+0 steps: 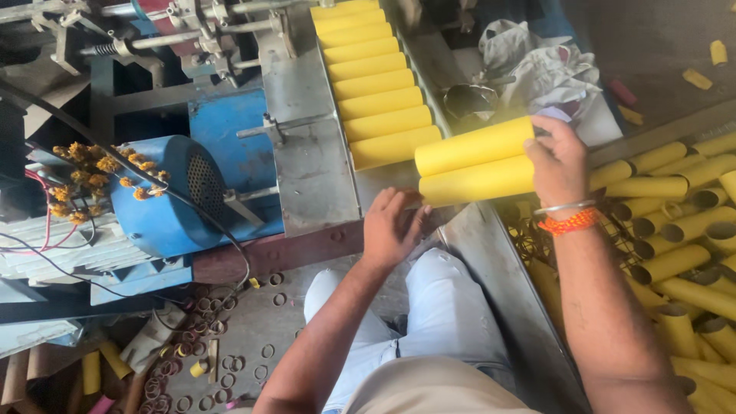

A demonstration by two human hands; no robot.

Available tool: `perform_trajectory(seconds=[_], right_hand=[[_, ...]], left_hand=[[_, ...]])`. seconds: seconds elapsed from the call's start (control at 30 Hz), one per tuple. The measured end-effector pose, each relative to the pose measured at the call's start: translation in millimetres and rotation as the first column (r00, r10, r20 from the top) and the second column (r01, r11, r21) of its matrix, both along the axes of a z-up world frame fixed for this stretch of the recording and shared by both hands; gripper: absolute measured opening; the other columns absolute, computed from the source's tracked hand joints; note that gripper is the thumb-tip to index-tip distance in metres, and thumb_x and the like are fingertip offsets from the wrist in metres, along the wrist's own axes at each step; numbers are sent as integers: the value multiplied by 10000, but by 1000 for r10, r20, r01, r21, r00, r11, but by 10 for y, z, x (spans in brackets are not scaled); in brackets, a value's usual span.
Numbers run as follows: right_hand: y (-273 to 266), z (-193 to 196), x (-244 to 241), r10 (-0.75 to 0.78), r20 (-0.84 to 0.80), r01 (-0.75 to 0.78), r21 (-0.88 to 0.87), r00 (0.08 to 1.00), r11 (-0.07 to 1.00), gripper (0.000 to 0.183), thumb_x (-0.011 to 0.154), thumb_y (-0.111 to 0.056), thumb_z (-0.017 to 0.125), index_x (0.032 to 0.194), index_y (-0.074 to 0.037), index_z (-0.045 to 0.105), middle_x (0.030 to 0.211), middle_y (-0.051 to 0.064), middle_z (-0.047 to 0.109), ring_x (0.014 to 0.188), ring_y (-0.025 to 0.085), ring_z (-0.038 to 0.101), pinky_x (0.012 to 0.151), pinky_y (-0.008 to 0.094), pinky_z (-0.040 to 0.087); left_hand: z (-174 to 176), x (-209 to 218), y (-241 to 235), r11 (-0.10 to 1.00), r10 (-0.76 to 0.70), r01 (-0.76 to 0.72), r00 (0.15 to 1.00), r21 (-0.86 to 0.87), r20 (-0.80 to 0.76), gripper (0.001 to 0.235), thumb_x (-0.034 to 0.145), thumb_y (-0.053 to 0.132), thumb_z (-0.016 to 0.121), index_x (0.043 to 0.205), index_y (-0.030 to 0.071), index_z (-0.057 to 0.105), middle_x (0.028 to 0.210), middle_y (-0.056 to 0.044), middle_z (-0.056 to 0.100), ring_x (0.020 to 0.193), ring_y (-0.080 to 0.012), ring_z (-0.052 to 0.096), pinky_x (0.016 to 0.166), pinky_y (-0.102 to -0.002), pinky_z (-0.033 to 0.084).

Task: The person repeatedly picks yellow cylindrical objects from a metal bin and places them onto a conveyor belt. The person handles the cylinders one at a time, moving them from a disorganized pile into a linear arrangement on the belt.

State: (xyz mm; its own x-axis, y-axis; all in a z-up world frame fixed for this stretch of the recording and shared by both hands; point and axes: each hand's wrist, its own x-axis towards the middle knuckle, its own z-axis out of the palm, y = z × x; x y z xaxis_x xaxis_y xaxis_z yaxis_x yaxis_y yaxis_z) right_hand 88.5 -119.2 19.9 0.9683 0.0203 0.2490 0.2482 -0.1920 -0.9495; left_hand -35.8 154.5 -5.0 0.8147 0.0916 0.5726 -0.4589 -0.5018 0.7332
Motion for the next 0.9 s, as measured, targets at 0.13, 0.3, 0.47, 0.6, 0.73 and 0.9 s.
perform_trajectory(seconds=[0.13,0.3,0.47,0.6,0.73,0.9], right_hand=[[214,-140,173,28,-26,-29,-37,999,999,344,948,20,610,1287,-25,643,1029,96,719,890,132,677,784,263,548],[857,-368,369,76,18,-76,-30,997,997,294,943,0,609,1224,-41,685,991,96,693,847,155,646,750,300,538],[898,-208,220,86,397,200,-625,914,755,143,966,-156,742,1084,-77,721,993,127,743,897,308,691,777,405,533],[63,-295,72,-82,359,277,-535,930,798,177,978,-179,732,1114,-72,696,1017,119,736,917,295,699,798,409,544],[-1077,-1171,-621,-238,-105,188,-350,966,918,218,964,-199,690,1140,-72,673,994,94,725,881,248,719,815,377,564],[-1679,-2249,-1800,-215,-610,-310,-637,763,706,371,952,-268,657,1291,-115,667,1096,135,750,1035,316,700,932,433,543]], left_hand=[[53,175,129,991,44,-41,999,126,-21,544,826,347,816,1235,50,613,1243,-166,629,1161,-389,594,1001,-460,496],[30,585,243,909,30,10,996,417,-88,1152,640,639,868,1497,23,405,1436,-253,505,1339,-449,474,1156,-544,321],[-166,1053,365,587,277,92,911,804,-306,1319,513,775,855,1522,89,355,1468,-219,477,1363,-408,454,1184,-580,246],[-123,1084,459,481,328,225,850,847,-412,1279,565,752,863,1535,98,345,1478,-228,467,1376,-406,447,1178,-582,254],[77,937,305,538,200,112,946,836,-256,1142,586,649,883,1469,72,446,1456,-256,471,1340,-451,462,1126,-623,276],[85,736,-666,753,-315,388,922,531,-227,888,834,463,838,1513,38,453,1498,-262,496,1335,-461,482,1144,-554,396]])
